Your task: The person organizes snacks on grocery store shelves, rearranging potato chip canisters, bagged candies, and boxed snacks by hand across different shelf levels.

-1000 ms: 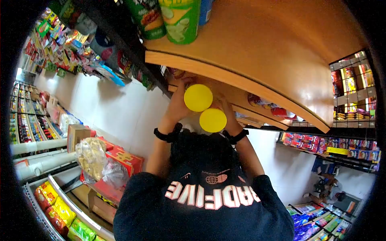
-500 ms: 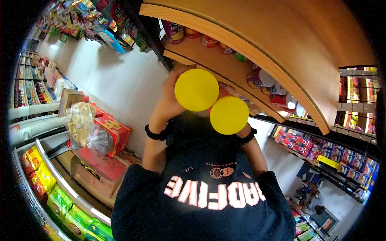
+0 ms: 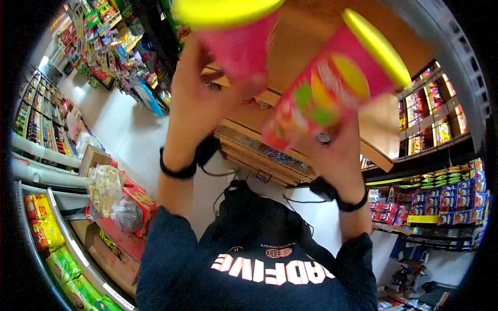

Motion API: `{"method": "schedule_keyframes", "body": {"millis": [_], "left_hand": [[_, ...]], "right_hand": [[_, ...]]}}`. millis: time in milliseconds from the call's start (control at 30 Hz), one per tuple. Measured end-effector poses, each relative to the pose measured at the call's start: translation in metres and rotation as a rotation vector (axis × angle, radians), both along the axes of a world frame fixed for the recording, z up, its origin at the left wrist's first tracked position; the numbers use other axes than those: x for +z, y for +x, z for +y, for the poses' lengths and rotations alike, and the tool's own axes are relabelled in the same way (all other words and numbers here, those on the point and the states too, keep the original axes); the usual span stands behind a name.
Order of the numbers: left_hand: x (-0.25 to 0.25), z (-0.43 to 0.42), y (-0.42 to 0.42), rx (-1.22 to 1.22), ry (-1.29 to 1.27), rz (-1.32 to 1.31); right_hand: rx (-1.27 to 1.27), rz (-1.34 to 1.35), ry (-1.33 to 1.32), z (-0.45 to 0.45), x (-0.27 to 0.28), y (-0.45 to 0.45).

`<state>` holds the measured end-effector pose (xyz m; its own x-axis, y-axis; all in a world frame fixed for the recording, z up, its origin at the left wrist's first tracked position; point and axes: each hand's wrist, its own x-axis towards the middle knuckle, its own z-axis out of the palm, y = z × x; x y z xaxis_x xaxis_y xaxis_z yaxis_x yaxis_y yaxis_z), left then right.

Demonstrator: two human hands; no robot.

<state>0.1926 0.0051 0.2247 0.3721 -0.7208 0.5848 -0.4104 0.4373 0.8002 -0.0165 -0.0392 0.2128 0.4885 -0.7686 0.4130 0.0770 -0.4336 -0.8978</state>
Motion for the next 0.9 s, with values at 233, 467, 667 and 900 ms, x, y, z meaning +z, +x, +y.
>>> {"method": "schedule_keyframes", "body": {"millis": [233, 467, 667, 900], "left_hand": [[-0.013, -0.136, 0.050, 0.064, -0.015, -0.421], [-0.042, -0.257, 0.091, 0.112, 0.092, -0.496], [-0.020, -0.269, 0.059, 0.349, 0.328, -0.609], [-0.021, -0.257, 0.061, 0.360, 0.455, -0.954]], "right_hand": [[0.123, 0.060, -0.205, -0.116, 0.013, 0.030], [0.212, -0.001, -0.183, -0.202, -0.007, 0.078], [-0.209, 0.161, -0.378, -0.226, -0.005, 0.097], [-0.458, 0.412, -0.519, -0.266, -0.025, 0.131]]}}
